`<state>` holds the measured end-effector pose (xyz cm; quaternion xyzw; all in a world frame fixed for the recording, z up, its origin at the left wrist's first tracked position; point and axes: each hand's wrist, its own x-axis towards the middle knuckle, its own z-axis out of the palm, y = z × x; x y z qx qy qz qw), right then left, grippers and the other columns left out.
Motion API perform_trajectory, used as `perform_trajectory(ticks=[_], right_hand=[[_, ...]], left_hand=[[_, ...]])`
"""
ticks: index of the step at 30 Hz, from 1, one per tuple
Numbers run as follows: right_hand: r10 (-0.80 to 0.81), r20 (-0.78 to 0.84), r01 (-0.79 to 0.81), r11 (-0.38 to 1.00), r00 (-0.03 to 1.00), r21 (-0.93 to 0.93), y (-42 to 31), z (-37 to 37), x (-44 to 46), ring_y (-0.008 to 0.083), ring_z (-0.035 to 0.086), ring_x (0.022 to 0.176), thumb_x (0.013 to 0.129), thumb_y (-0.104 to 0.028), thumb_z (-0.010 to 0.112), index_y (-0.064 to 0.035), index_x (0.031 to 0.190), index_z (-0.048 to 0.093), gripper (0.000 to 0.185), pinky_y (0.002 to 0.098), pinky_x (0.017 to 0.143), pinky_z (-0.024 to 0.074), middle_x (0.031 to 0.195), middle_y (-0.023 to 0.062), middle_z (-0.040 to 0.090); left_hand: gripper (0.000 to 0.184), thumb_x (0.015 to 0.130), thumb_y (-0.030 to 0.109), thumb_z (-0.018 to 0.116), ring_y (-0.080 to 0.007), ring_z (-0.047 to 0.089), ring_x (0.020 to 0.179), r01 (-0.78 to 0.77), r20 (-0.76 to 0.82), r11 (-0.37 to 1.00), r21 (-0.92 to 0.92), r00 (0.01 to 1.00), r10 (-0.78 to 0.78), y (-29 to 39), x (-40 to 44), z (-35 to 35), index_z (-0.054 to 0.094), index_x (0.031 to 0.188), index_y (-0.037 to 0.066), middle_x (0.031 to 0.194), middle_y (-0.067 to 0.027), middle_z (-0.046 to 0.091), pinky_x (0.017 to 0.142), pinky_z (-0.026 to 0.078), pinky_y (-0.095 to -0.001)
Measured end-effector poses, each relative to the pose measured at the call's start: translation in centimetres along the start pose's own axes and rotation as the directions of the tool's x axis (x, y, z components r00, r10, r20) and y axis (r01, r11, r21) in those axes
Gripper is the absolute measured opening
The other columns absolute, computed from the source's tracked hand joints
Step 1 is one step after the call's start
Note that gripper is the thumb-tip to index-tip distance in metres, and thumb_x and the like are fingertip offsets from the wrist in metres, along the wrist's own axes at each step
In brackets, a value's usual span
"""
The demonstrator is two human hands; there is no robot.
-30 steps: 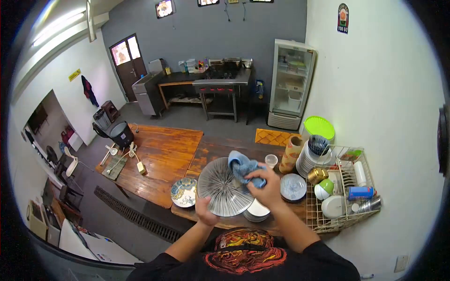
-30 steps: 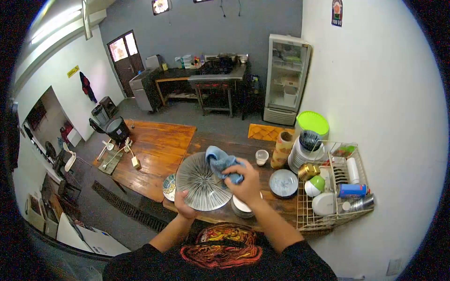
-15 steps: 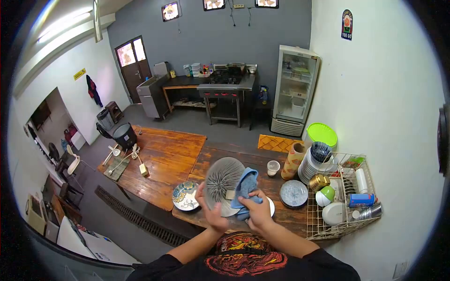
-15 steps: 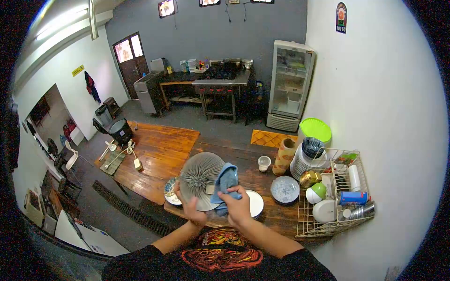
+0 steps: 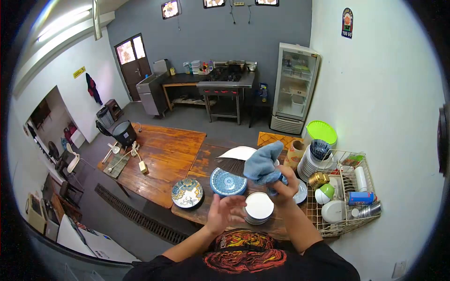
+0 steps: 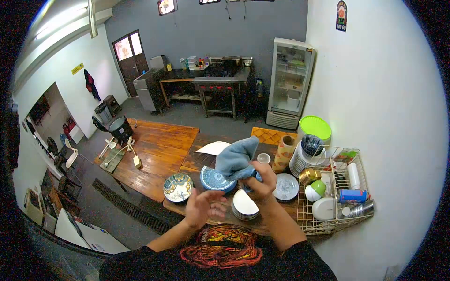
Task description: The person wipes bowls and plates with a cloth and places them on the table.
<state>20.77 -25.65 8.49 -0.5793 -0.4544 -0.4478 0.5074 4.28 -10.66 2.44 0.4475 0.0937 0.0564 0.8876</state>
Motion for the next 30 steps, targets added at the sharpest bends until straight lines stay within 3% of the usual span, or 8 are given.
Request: perform_trajectory(ticks=[3, 8, 14, 16, 18, 23, 25, 30], right_hand=[[-0.254, 0.049, 0.252, 0.967, 0.966, 0.029, 0.3, -0.5, 0.6, 0.0286, 0.066, 0.080, 0.069, -0.001, 0.078, -0.0054, 0.080, 0.067, 0.016, 0.0365, 0.064, 0.0530, 0.104, 0.0103, 0.068], [-0.414, 0.060, 0.396, 0.897, 0.908, 0.199, -0.9, 0.0, -0.5, 0.0314, 0.068, 0.082, 0.068, -0.001, 0.078, -0.0053, 0.081, 0.067, 0.018, 0.0378, 0.066, 0.0551, 0.103, 0.0105, 0.068], [-0.477, 0.132, 0.417, 0.849, 0.869, 0.324, 0.1, -0.6, -3.4, 0.0315, 0.069, 0.083, 0.068, -0.002, 0.078, -0.0047, 0.082, 0.068, 0.017, 0.0369, 0.070, 0.0563, 0.102, 0.0118, 0.068], [-0.015, 0.382, -0.164, 0.888, 0.924, 0.431, -0.4, -2.7, -6.2, 0.0314, 0.069, 0.087, 0.069, -0.002, 0.077, -0.0053, 0.086, 0.069, 0.019, 0.0379, 0.074, 0.0564, 0.101, 0.0123, 0.068], [0.370, 0.635, -0.684, 0.635, 0.678, 0.360, -0.5, -3.8, -7.7, 0.0312, 0.069, 0.091, 0.071, -0.001, 0.077, -0.0059, 0.090, 0.069, 0.022, 0.0389, 0.077, 0.0565, 0.100, 0.0128, 0.068], [0.703, -0.087, -0.605, 0.662, 0.706, 0.443, -4.9, -0.7, -3.0, 0.0307, 0.067, 0.097, 0.074, -0.003, 0.076, -0.0077, 0.103, 0.069, 0.030, 0.0401, 0.083, 0.0552, 0.109, 0.0155, 0.067], [0.471, 0.012, -0.468, 0.872, 0.882, 0.140, -4.1, -1.2, -3.2, 0.0319, 0.063, 0.113, 0.076, -0.007, 0.077, -0.0102, 0.113, 0.067, 0.039, 0.0410, 0.093, 0.0528, 0.124, 0.0169, 0.064], [0.093, 0.320, -0.193, 0.935, 0.943, 0.297, -4.7, 0.8, -2.2, 0.0339, 0.057, 0.126, 0.077, -0.012, 0.077, -0.0127, 0.118, 0.070, 0.042, 0.0420, 0.103, 0.0488, 0.137, 0.0126, 0.059]], left_hand=[[0.084, 0.096, 0.071, 0.030, -0.0334, 0.062, 0.108, -0.130, 0.338, 0.929, -0.347, 0.907, 0.253, 2.2, -0.1, 1.4, 0.043, 0.144, 0.003, 0.127, -0.0220, 0.059, 0.097, 0.047, -0.0464], [0.083, 0.095, 0.067, 0.031, -0.0343, 0.061, 0.116, -0.167, -0.031, 0.872, -0.460, 0.985, 0.172, 5.8, 0.3, 4.5, 0.045, 0.144, 0.001, 0.135, -0.0236, 0.057, 0.101, 0.045, -0.0463], [0.065, 0.092, 0.037, 0.041, -0.0334, 0.060, 0.117, -0.141, -0.034, 0.887, -0.439, 0.989, 0.141, 5.5, 0.4, -0.1, 0.043, 0.144, -0.001, 0.136, -0.0238, 0.056, 0.099, 0.048, -0.0424], [0.062, 0.091, 0.032, 0.044, -0.0332, 0.061, 0.116, -0.212, -0.099, 0.883, -0.419, 0.977, 0.188, 5.6, 0.2, -0.5, 0.043, 0.144, -0.001, 0.135, -0.0235, 0.057, 0.098, 0.049, -0.0408], [0.060, 0.091, 0.027, 0.047, -0.0330, 0.061, 0.116, -0.286, -0.156, 0.875, -0.391, 0.957, 0.243, 5.7, 0.2, -0.8, 0.044, 0.143, -0.001, 0.134, -0.0232, 0.058, 0.096, 0.050, -0.0391], [0.056, 0.089, 0.015, 0.051, -0.0306, 0.063, 0.112, -0.414, -0.184, 0.889, -0.197, 0.906, 0.381, 4.7, 0.2, -0.8, 0.044, 0.142, -0.002, 0.130, -0.0211, 0.060, 0.095, 0.051, -0.0361], [0.055, 0.089, 0.013, 0.051, -0.0295, 0.063, 0.111, -0.400, -0.143, 0.906, -0.138, 0.913, 0.381, 3.8, 0.3, -1.2, 0.044, 0.141, -0.002, 0.130, -0.0203, 0.060, 0.094, 0.050, -0.0354], [0.053, 0.088, 0.007, 0.051, -0.0256, 0.063, 0.108, -0.374, 0.020, 0.922, 0.099, 0.927, 0.374, 2.5, 1.0, -1.1, 0.046, 0.140, -0.002, 0.128, -0.0174, 0.062, 0.092, 0.050, -0.0329]])
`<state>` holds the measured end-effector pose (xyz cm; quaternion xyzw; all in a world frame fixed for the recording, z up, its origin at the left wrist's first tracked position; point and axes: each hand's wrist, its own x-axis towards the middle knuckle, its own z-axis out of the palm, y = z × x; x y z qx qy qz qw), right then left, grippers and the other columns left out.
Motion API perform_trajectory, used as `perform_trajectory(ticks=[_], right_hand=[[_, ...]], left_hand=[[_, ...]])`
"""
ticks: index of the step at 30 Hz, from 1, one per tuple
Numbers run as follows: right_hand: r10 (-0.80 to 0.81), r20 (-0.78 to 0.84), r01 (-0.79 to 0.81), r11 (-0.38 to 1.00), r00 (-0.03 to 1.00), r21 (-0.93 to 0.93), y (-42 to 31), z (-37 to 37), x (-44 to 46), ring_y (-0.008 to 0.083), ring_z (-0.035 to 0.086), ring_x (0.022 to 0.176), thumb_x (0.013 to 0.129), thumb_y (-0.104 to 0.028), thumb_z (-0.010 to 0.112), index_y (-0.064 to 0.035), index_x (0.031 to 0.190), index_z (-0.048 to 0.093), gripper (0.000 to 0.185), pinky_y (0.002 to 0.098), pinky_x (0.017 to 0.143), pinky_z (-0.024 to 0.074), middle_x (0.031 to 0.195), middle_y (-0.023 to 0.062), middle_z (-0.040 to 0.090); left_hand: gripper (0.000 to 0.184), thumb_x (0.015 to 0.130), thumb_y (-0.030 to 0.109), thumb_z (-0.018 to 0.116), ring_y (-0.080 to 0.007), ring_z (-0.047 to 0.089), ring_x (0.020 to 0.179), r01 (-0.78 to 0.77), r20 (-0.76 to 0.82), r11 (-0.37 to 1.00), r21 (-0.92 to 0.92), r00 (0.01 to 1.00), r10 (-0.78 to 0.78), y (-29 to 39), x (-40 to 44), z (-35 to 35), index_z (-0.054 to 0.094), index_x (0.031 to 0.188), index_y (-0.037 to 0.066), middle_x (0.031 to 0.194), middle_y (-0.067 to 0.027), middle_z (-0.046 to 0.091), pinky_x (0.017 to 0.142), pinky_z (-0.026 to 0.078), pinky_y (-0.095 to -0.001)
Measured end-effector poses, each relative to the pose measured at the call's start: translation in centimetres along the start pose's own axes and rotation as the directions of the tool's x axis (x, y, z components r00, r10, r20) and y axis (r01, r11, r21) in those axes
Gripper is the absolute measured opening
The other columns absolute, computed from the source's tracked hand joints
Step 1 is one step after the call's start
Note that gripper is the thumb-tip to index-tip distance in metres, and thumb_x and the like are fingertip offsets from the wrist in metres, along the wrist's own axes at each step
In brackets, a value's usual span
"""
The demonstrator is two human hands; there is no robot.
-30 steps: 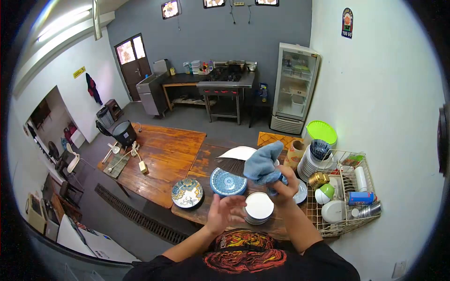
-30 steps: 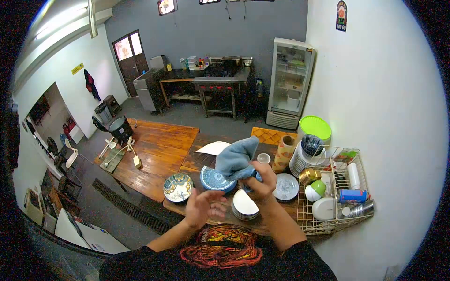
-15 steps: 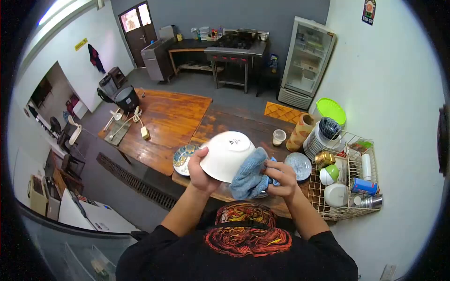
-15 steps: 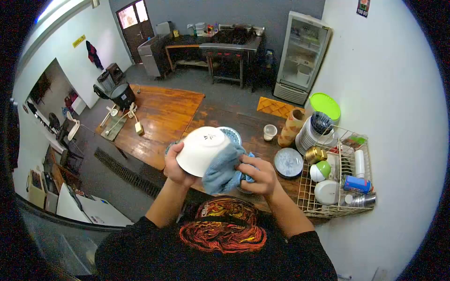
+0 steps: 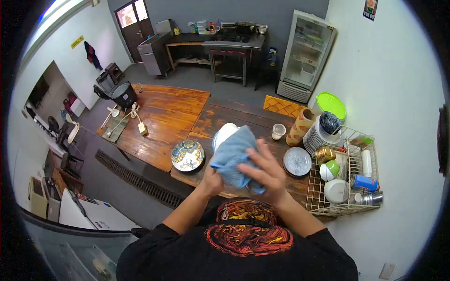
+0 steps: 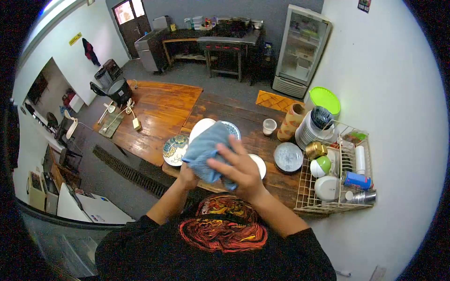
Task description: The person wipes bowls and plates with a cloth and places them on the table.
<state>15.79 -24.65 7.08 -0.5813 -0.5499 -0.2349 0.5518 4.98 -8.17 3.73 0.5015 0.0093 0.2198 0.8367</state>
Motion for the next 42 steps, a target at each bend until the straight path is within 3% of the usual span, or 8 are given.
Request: perform_trajectory(ticks=[8, 13, 18, 29, 33, 38, 41, 42], right_hand=[[0.093, 0.384, -0.130, 0.989, 0.919, 0.071, -0.1, -1.1, 4.5, 0.0333, 0.061, 0.121, 0.071, -0.001, 0.070, -0.0125, 0.119, 0.072, 0.049, 0.0396, 0.103, 0.0494, 0.131, 0.0084, 0.065], [0.251, 0.373, -0.323, 0.936, 0.893, 0.144, 2.2, -1.7, 6.9, 0.0267, 0.067, 0.102, 0.064, 0.005, 0.061, -0.0073, 0.112, 0.073, 0.052, 0.0310, 0.089, 0.0532, 0.115, 0.0092, 0.072], [0.562, 0.480, -0.715, 0.660, 0.674, 0.231, 5.4, -1.8, 6.2, 0.0134, 0.061, 0.076, 0.077, 0.001, 0.052, -0.0010, 0.113, 0.068, 0.040, 0.0244, 0.068, 0.0500, 0.100, 0.0077, 0.071], [0.851, 0.441, -0.800, -0.043, 0.284, 0.598, 4.1, 2.6, -2.3, 0.0121, 0.062, 0.077, 0.087, -0.007, 0.057, -0.0024, 0.116, 0.060, 0.029, 0.0211, 0.064, 0.0478, 0.092, 0.0054, 0.069], [0.823, 0.535, -0.831, -0.155, 0.190, 0.533, 2.2, 2.3, -2.4, 0.0124, 0.064, 0.078, 0.086, -0.006, 0.060, -0.0031, 0.110, 0.061, 0.023, 0.0196, 0.065, 0.0487, 0.093, 0.0057, 0.069], [0.782, 0.598, -0.797, -0.242, 0.177, 0.553, 0.6, 0.0, -1.4, 0.0118, 0.064, 0.080, 0.086, -0.004, 0.061, -0.0037, 0.112, 0.062, 0.026, 0.0240, 0.069, 0.0521, 0.096, 0.0070, 0.069], [0.815, 0.470, -0.784, -0.032, 0.339, 0.620, 1.2, -1.9, -1.2, 0.0148, 0.065, 0.083, 0.082, -0.001, 0.063, -0.0011, 0.117, 0.061, 0.035, 0.0283, 0.074, 0.0540, 0.099, 0.0098, 0.069], [0.813, 0.254, -0.776, 0.334, 0.525, 0.534, 1.6, -2.4, -0.4, 0.0176, 0.066, 0.086, 0.079, 0.001, 0.065, -0.0015, 0.121, 0.060, 0.043, 0.0295, 0.077, 0.0541, 0.103, 0.0108, 0.070]], left_hand=[[0.052, 0.087, 0.006, 0.048, -0.0229, 0.062, 0.107, 0.016, 0.203, 0.886, 0.463, 0.971, -0.124, 2.0, -0.7, 0.3, 0.049, 0.138, -0.002, 0.127, -0.0145, 0.063, 0.092, 0.049, -0.0318], [0.061, 0.082, 0.007, 0.050, -0.0261, 0.061, 0.112, 0.016, 0.250, 0.964, 0.265, 0.964, -0.085, 1.9, -1.6, 0.1, 0.045, 0.142, 0.001, 0.131, -0.0160, 0.060, 0.095, 0.048, -0.0349], [0.072, 0.076, 0.009, 0.053, -0.0300, 0.058, 0.117, -0.154, 0.150, 0.983, 0.095, 0.979, 0.139, 1.0, -2.7, -0.1, 0.039, 0.147, 0.002, 0.136, -0.0177, 0.056, 0.098, 0.047, -0.0383], [0.073, 0.076, 0.009, 0.052, -0.0316, 0.058, 0.115, -0.361, -0.066, 0.932, -0.038, 0.931, 0.358, -3.0, -1.1, -1.6, 0.036, 0.146, -0.002, 0.136, -0.0190, 0.055, 0.097, 0.048, -0.0394], [0.065, 0.082, 0.008, 0.049, -0.0304, 0.061, 0.110, -0.540, 0.256, 0.706, 0.457, 0.841, 0.477, -4.4, 0.3, -2.9, 0.038, 0.145, -0.002, 0.133, -0.0188, 0.058, 0.095, 0.050, -0.0374], [0.058, 0.086, 0.006, 0.043, -0.0293, 0.064, 0.105, -0.295, 0.085, 0.856, 0.424, 0.954, 0.286, -3.2, 0.5, -2.6, 0.040, 0.143, -0.004, 0.130, -0.0195, 0.060, 0.089, 0.052, -0.0349], [0.059, 0.091, 0.017, 0.046, -0.0323, 0.063, 0.110, -0.195, 0.038, 0.916, 0.351, 0.980, 0.195, -3.3, 1.3, -4.5, 0.037, 0.146, 0.000, 0.135, -0.0209, 0.056, 0.090, 0.054, -0.0389], [0.060, 0.093, 0.022, 0.048, -0.0337, 0.063, 0.112, -0.144, 0.015, 0.938, 0.314, 0.989, 0.146, -3.4, 1.3, -5.2, 0.035, 0.148, 0.002, 0.137, -0.0216, 0.054, 0.090, 0.055, -0.0408]])
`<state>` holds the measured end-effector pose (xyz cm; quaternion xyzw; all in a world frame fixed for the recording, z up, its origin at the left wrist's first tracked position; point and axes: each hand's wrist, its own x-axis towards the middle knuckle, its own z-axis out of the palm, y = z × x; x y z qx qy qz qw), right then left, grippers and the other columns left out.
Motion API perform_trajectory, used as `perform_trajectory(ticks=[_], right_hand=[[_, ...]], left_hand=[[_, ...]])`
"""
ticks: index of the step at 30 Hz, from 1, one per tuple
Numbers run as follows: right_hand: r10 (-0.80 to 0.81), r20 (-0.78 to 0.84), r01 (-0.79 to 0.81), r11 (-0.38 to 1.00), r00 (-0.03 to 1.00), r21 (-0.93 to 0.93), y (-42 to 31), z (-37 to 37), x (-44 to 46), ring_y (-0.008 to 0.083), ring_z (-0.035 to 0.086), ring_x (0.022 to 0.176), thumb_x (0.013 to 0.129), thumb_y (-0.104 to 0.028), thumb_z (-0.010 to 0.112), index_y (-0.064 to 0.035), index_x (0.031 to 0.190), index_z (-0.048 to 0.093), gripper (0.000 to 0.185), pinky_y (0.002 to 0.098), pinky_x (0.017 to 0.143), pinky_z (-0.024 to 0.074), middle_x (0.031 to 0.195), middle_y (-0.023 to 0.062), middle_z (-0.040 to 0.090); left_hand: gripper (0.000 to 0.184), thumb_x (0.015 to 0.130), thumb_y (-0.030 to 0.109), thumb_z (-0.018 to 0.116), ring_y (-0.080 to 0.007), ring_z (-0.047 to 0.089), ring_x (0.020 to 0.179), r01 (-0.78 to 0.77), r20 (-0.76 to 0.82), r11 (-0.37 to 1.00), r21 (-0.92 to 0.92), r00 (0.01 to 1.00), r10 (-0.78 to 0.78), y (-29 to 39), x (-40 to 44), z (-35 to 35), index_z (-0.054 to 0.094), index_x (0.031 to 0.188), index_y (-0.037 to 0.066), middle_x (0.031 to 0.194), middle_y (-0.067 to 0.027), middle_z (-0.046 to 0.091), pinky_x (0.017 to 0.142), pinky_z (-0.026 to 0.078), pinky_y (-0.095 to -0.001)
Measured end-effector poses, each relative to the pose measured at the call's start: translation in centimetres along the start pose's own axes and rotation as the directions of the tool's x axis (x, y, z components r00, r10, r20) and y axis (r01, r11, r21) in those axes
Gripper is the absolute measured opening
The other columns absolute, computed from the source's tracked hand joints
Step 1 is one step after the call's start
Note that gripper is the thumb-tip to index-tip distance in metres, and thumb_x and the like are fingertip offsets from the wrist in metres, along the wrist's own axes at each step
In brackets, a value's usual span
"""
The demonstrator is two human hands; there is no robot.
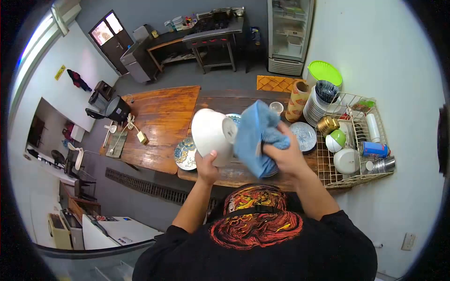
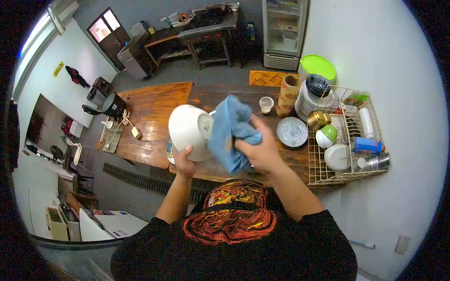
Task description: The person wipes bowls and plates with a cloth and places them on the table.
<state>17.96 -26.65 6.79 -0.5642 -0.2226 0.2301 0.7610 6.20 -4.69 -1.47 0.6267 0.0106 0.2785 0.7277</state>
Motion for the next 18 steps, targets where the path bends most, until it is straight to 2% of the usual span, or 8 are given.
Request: perform_trajectory(ticks=[1, 3, 4, 6, 8, 11, 16, 18], right_hand=[[-0.282, -0.039, 0.263, 0.930, 0.959, -0.259, -0.7, -0.1, 0.7, 0.0205, 0.067, 0.088, 0.075, 0.003, 0.067, -0.0019, 0.126, 0.060, 0.051, 0.0306, 0.079, 0.0541, 0.106, 0.0117, 0.070], [-0.509, -0.042, 0.420, 0.751, 0.860, -0.510, -2.0, 0.6, 2.3, 0.0254, 0.067, 0.092, 0.068, 0.006, 0.069, -0.0058, 0.132, 0.059, 0.066, 0.0315, 0.083, 0.0533, 0.111, 0.0119, 0.071], [-0.510, -0.044, 0.420, 0.751, 0.859, -0.510, -2.3, 0.7, 3.1, 0.0254, 0.067, 0.092, 0.068, 0.006, 0.069, -0.0058, 0.132, 0.059, 0.066, 0.0315, 0.083, 0.0533, 0.111, 0.0119, 0.071], [-0.492, 0.221, 0.506, 0.581, 0.842, -0.637, -2.6, 0.6, 4.5, 0.0283, 0.067, 0.094, 0.064, 0.008, 0.069, -0.0121, 0.130, 0.063, 0.069, 0.0338, 0.087, 0.0524, 0.113, 0.0087, 0.071], [-0.349, 0.491, 0.601, 0.503, 0.798, -0.620, -1.5, 0.6, 6.3, 0.0288, 0.066, 0.094, 0.065, 0.006, 0.068, -0.0146, 0.124, 0.068, 0.063, 0.0349, 0.088, 0.0519, 0.112, 0.0060, 0.071], [-0.300, 0.630, 0.691, 0.433, 0.716, -0.579, -1.5, 1.2, 7.1, 0.0270, 0.065, 0.094, 0.069, 0.001, 0.067, -0.0175, 0.116, 0.073, 0.050, 0.0348, 0.085, 0.0521, 0.110, 0.0031, 0.072], [-0.395, 0.820, 0.910, 0.179, 0.414, -0.374, -2.8, 2.9, 5.1, 0.0231, 0.065, 0.092, 0.074, -0.002, 0.065, -0.0178, 0.107, 0.076, 0.038, 0.0335, 0.082, 0.0520, 0.110, 0.0012, 0.072], [-0.418, 0.792, 0.888, 0.325, 0.445, -0.326, -2.8, 2.3, 5.5, 0.0251, 0.065, 0.090, 0.071, -0.001, 0.067, -0.0151, 0.105, 0.076, 0.038, 0.0347, 0.081, 0.0525, 0.107, 0.0027, 0.072]], left_hand=[[0.061, 0.096, 0.027, 0.049, -0.0352, 0.063, 0.115, 0.055, -0.002, 0.998, -0.040, 0.998, -0.055, -0.3, -0.2, -0.4, 0.034, 0.149, 0.004, 0.140, -0.0223, 0.052, 0.091, 0.057, -0.0428], [0.059, 0.098, 0.032, 0.046, -0.0335, 0.063, 0.113, 0.087, 0.006, 0.987, -0.134, 0.996, -0.087, 0.4, -0.5, 0.9, 0.035, 0.148, 0.002, 0.138, -0.0221, 0.053, 0.090, 0.056, -0.0413], [0.058, 0.101, 0.037, 0.043, -0.0319, 0.064, 0.112, 0.120, 0.024, 0.966, -0.228, 0.993, -0.118, 0.9, -0.6, 2.1, 0.036, 0.146, 0.001, 0.136, -0.0220, 0.055, 0.090, 0.056, -0.0398], [0.060, 0.107, 0.046, 0.037, -0.0286, 0.065, 0.109, 0.188, 0.073, 0.894, -0.407, 0.982, -0.174, 1.3, -0.7, 3.8, 0.039, 0.143, -0.002, 0.132, -0.0216, 0.058, 0.088, 0.055, -0.0368], [0.065, 0.105, 0.051, 0.034, -0.0282, 0.065, 0.109, 0.208, 0.067, 0.875, -0.438, 0.978, -0.199, 0.9, -0.9, 4.2, 0.039, 0.143, -0.002, 0.133, -0.0215, 0.057, 0.088, 0.055, -0.0368], [0.081, 0.100, 0.066, 0.027, -0.0271, 0.065, 0.109, 0.247, 0.035, 0.815, -0.525, 0.963, -0.269, 0.3, -1.2, 4.3, 0.039, 0.143, -0.002, 0.134, -0.0210, 0.057, 0.087, 0.056, -0.0365], [0.085, 0.095, 0.073, 0.030, -0.0298, 0.063, 0.116, 0.188, -0.101, 0.710, -0.679, 0.934, -0.344, 0.3, -1.4, 4.3, 0.035, 0.149, 0.007, 0.140, -0.0163, 0.054, 0.093, 0.055, -0.0400], [0.083, 0.097, 0.070, 0.030, -0.0282, 0.064, 0.113, 0.186, -0.055, 0.820, -0.542, 0.965, -0.256, 1.0, -1.3, 3.8, 0.037, 0.147, 0.004, 0.138, -0.0164, 0.056, 0.091, 0.055, -0.0382]])
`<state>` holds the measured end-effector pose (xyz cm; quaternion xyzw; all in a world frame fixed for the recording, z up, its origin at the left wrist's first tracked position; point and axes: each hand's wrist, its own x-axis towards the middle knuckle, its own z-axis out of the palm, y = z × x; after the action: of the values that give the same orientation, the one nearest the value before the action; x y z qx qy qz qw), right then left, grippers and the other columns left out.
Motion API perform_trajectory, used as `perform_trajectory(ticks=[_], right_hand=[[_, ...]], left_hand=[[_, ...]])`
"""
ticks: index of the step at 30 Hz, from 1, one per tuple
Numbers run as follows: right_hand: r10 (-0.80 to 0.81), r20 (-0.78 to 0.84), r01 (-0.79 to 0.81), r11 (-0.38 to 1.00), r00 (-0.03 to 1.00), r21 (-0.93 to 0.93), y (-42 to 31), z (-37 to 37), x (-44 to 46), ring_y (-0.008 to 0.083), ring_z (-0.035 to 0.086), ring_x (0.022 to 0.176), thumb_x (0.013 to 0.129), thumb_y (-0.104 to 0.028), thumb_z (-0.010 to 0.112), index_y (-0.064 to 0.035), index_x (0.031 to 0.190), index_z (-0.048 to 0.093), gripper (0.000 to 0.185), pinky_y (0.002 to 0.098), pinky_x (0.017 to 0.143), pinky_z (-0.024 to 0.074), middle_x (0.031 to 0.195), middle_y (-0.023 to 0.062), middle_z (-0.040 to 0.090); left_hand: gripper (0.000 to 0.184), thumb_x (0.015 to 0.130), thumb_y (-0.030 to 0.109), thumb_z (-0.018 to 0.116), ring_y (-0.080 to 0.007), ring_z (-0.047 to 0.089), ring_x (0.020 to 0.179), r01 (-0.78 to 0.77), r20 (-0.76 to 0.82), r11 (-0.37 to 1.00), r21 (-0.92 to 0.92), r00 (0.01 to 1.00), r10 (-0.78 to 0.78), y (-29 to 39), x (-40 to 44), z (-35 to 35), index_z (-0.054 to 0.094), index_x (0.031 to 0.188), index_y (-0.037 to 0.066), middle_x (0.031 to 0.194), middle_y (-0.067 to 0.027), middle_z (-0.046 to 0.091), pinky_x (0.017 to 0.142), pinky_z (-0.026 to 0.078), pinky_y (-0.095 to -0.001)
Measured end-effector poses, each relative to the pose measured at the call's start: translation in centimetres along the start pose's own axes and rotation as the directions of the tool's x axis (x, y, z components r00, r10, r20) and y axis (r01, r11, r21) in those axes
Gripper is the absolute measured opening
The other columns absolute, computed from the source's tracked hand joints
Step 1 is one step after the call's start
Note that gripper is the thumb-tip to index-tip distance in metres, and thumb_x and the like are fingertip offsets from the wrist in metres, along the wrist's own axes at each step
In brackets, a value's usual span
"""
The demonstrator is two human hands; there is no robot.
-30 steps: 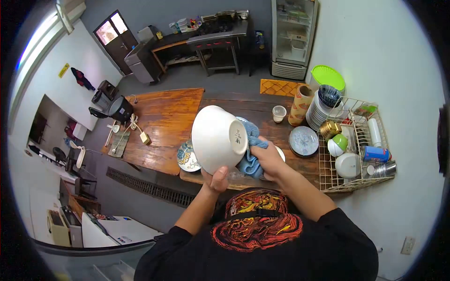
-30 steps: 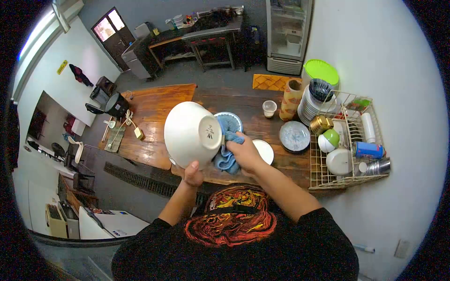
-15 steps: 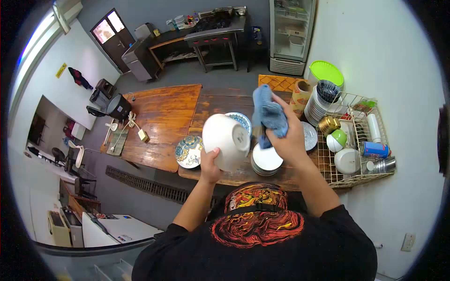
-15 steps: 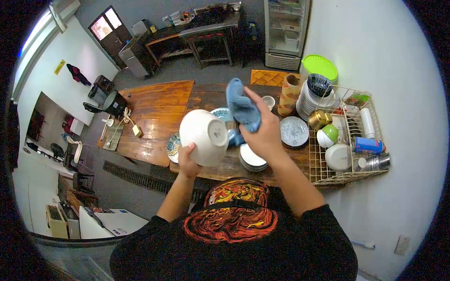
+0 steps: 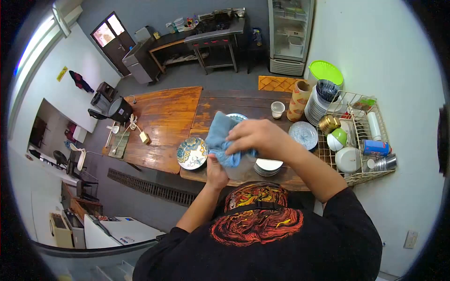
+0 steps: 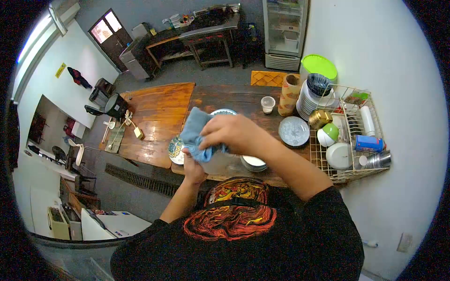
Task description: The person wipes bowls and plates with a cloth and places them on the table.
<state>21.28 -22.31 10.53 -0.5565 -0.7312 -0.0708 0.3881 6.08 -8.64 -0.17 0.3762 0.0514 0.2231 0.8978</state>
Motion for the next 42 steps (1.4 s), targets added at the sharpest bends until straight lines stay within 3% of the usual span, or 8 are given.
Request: perform_trajectory(ticks=[3, 9, 13, 19, 24, 28, 33, 42], right_hand=[[0.302, -0.054, -0.288, 0.941, 0.952, 0.179, 2.2, -0.2, -0.4, 0.0275, 0.065, 0.086, 0.066, 0.000, 0.069, -0.0133, 0.104, 0.075, 0.041, 0.0360, 0.079, 0.0530, 0.102, 0.0043, 0.072], [0.205, -0.113, -0.217, 0.971, 0.972, -0.101, 0.1, -0.1, 0.0, 0.0253, 0.065, 0.087, 0.066, 0.000, 0.069, -0.0145, 0.106, 0.073, 0.043, 0.0355, 0.078, 0.0530, 0.101, 0.0023, 0.072], [0.076, -0.127, -0.102, 0.972, 0.989, -0.210, -2.4, 1.2, -0.1, 0.0202, 0.065, 0.097, 0.067, 0.002, 0.070, -0.0145, 0.105, 0.074, 0.041, 0.0326, 0.085, 0.0522, 0.109, 0.0005, 0.071], [0.514, -0.287, -0.498, 0.857, 0.809, 0.131, 3.6, 2.7, -2.6, 0.0208, 0.066, 0.077, 0.072, 0.002, 0.062, -0.0098, 0.101, 0.070, 0.032, 0.0324, 0.071, 0.0546, 0.091, 0.0055, 0.070], [0.904, 0.214, -0.581, 0.044, 0.369, 0.813, 3.0, 5.9, -4.9, 0.0145, 0.064, 0.073, 0.080, 0.000, 0.058, -0.0029, 0.105, 0.066, 0.026, 0.0265, 0.067, 0.0538, 0.090, 0.0078, 0.070], [0.914, 0.320, -0.356, -0.221, 0.248, 0.908, -0.6, 7.8, -4.9, 0.0162, 0.064, 0.065, 0.082, -0.001, 0.058, -0.0012, 0.101, 0.066, 0.021, 0.0265, 0.057, 0.0547, 0.085, 0.0102, 0.069], [0.857, 0.455, -0.352, -0.360, 0.241, 0.864, -4.1, 5.7, -4.4, 0.0150, 0.064, 0.070, 0.083, -0.005, 0.061, -0.0026, 0.101, 0.066, 0.018, 0.0288, 0.061, 0.0541, 0.085, 0.0066, 0.068], [0.762, -0.426, -0.629, 0.646, 0.488, 0.434, -2.0, 5.7, -4.5, 0.0256, 0.064, 0.078, 0.075, -0.004, 0.066, -0.0019, 0.107, 0.065, 0.032, 0.0347, 0.073, 0.0509, 0.091, 0.0103, 0.068]], left_hand=[[0.076, 0.102, 0.061, 0.030, -0.0234, 0.067, 0.102, -0.174, 0.288, 0.870, 0.461, 0.957, 0.039, 1.5, -0.8, -0.1, 0.043, 0.141, -0.003, 0.130, -0.0169, 0.061, 0.083, 0.056, -0.0328], [0.078, 0.098, 0.065, 0.038, -0.0294, 0.062, 0.117, -0.107, 0.269, 0.887, 0.448, 0.963, -0.020, 2.0, 0.2, -0.7, 0.038, 0.147, 0.004, 0.140, -0.0178, 0.054, 0.094, 0.055, -0.0393], [0.071, 0.101, 0.055, 0.044, -0.0311, 0.062, 0.117, 0.122, 0.072, 0.992, -0.025, 0.990, -0.120, 0.5, 0.5, -3.2, 0.037, 0.146, 0.001, 0.140, -0.0213, 0.053, 0.093, 0.056, -0.0404], [0.063, 0.105, 0.047, 0.043, -0.0336, 0.061, 0.119, -0.071, 0.274, 0.949, 0.309, 0.962, -0.017, 2.2, 0.2, -2.1, 0.037, 0.146, -0.001, 0.140, -0.0233, 0.052, 0.093, 0.056, -0.0430], [0.056, 0.106, 0.039, 0.043, -0.0336, 0.062, 0.116, -0.362, 0.231, 0.906, 0.217, 0.921, 0.313, 3.1, 1.4, 0.8, 0.038, 0.146, 0.000, 0.137, -0.0236, 0.054, 0.088, 0.057, -0.0429], [0.052, 0.107, 0.036, 0.041, -0.0295, 0.066, 0.107, -0.539, 0.302, 0.335, 0.773, 0.776, 0.553, 0.8, 3.0, -2.6, 0.042, 0.142, -0.002, 0.131, -0.0228, 0.058, 0.080, 0.057, -0.0369], [0.053, 0.107, 0.039, 0.040, -0.0234, 0.067, 0.096, -0.527, 0.029, 0.682, 0.507, 0.801, 0.598, 0.1, 2.9, 1.0, 0.049, 0.132, -0.006, 0.119, -0.0198, 0.065, 0.075, 0.053, -0.0275], [0.052, 0.106, 0.039, 0.045, -0.0224, 0.068, 0.096, -0.216, -0.040, 0.766, 0.605, 0.953, 0.301, 0.2, 0.5, 1.4, 0.051, 0.130, -0.007, 0.118, -0.0186, 0.065, 0.076, 0.054, -0.0280]])
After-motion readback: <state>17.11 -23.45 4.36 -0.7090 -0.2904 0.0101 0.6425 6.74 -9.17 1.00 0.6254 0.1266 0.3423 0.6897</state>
